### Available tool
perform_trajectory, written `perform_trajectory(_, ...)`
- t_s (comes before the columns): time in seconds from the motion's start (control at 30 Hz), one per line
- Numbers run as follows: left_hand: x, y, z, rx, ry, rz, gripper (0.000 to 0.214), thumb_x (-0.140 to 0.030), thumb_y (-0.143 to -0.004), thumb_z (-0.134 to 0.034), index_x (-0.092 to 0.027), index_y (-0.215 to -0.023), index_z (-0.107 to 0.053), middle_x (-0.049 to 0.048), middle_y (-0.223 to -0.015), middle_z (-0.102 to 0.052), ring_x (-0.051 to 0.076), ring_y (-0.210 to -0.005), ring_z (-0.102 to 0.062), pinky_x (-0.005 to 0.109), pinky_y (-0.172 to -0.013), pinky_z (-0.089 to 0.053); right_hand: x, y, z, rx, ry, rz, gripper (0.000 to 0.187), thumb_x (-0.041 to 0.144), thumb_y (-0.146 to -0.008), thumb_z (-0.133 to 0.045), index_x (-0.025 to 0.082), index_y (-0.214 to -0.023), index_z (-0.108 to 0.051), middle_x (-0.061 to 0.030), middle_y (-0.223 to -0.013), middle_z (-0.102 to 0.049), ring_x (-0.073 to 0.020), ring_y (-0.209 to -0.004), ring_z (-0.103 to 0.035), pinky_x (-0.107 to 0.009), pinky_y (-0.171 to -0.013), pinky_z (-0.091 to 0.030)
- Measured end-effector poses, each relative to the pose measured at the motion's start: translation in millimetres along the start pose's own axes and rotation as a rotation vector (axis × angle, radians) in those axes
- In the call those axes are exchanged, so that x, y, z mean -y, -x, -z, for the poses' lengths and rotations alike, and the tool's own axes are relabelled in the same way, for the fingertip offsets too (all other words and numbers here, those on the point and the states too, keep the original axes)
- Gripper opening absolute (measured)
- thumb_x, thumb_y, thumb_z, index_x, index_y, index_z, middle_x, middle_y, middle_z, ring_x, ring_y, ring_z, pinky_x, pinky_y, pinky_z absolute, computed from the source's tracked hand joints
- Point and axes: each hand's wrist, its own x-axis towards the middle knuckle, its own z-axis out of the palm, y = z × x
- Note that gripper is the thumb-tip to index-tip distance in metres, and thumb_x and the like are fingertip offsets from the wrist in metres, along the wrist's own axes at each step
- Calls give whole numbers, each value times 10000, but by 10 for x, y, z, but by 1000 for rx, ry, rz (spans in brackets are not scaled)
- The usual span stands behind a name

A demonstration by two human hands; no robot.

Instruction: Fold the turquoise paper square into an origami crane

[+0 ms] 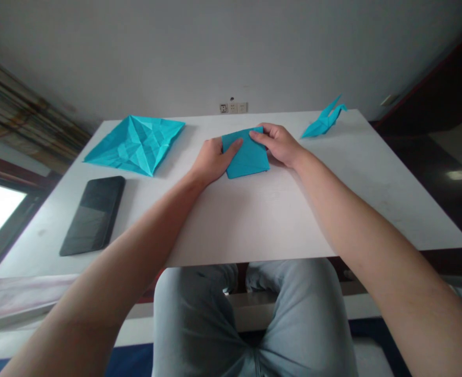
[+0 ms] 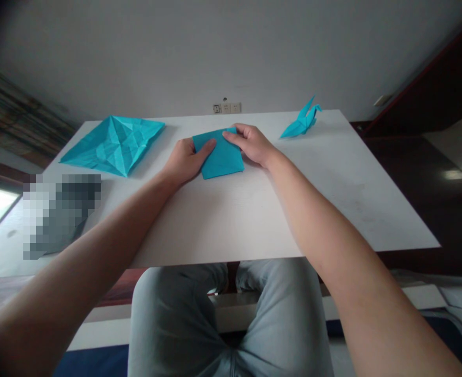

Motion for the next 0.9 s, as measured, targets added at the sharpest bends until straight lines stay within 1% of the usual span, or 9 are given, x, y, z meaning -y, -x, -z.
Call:
perform_trajectory(0.07, 34, -20, -8, -34, 25, 0, 641, -620, -1293, -687, -273, -774, -540, 28, -758, -646, 235, -786, -615, 401, -722, -493, -62, -27, 30, -13, 11, 5, 800, 996, -844, -1026, 321, -971, -615, -1, -903, -669, -231, -859, -628, -401, -761, -583)
perform_trajectory(0.2, 83, -61, 0, -156, 61, 7, 580, -607, -1300, -668, -271, -836, -574, 31, -804, -670, 240, -849, -675, 380, -723, -539, -161, -58, 81, 51, 72, 12, 754, 942, -928, -1015, 310, -937, -603, 49, -772, -532, -188, -740, -508, -350, -679, -440)
perform_trajectory(0.23, 92, -69, 4, -180, 59, 3, 555, -580, -1295, -674, -271, -845, -574, 29, -815, -674, 235, -863, -685, 373, -731, -543, -172, -61, 85, 62, 87, 15, 742, 929, -950, -1008, 308, -928, -601, 54, -759, -516, -185, -733, -497, -347, -675, -426)
perform_trajectory(0.3, 110, -83, 7, -198, 57, -6, 506, -531, -1281, -684, -270, -859, -586, 25, -840, -690, 228, -881, -698, 365, -749, -543, -181, -65, 82, 59, 90, 24, 719, 901, -974, -1003, 305, -926, -604, 48, -775, -541, -189, -752, -515, -348, -692, -445)
perform_trajectory(0.4, 132, -94, -4, -176, 71, -2, 470, -524, -1261, -693, -272, -872, -617, 29, -865, -709, 231, -874, -689, 370, -742, -526, -184, -74, 73, 33, 56, 35, 693, 877, -957, -1016, 305, -956, -624, 26, -848, -628, -205, -812, -565, -365, -752, -503)
perform_trajectory(0.5, 131, -93, -14, -152, 67, 10, 466, -530, -1242, -695, -273, -861, -618, 26, -841, -675, 228, -838, -634, 371, -701, -480, -193, -87, 74, 21, 60, 45, 676, 866, -927, -1028, 304, -981, -654, 11, -892, -672, -219, -857, -588, -379, -800, -525)
perform_trajectory(0.7, 45, -56, 14, -126, -10, -4, 502, -487, -1199, -726, -277, -780, -547, 2, -749, -572, 210, -771, -514, 402, -716, -392, -204, -101, 74, -2, 98, 52, 634, 843, -953, -1006, 307, -1015, -674, 5, -915, -696, -235, -892, -622, -384, -817, -546)
perform_trajectory(0.9, -54, -4, 21, -55, -21, -38, 439, -414, -1161, -745, -284, -786, -558, -23, -698, -519, 210, -716, -460, 398, -720, -361, -171, -97, 82, -10, 163, 62, 668, 874, -892, -1028, 293, -1029, -727, 5, -923, -714, -223, -883, -587, -378, -829, -530)
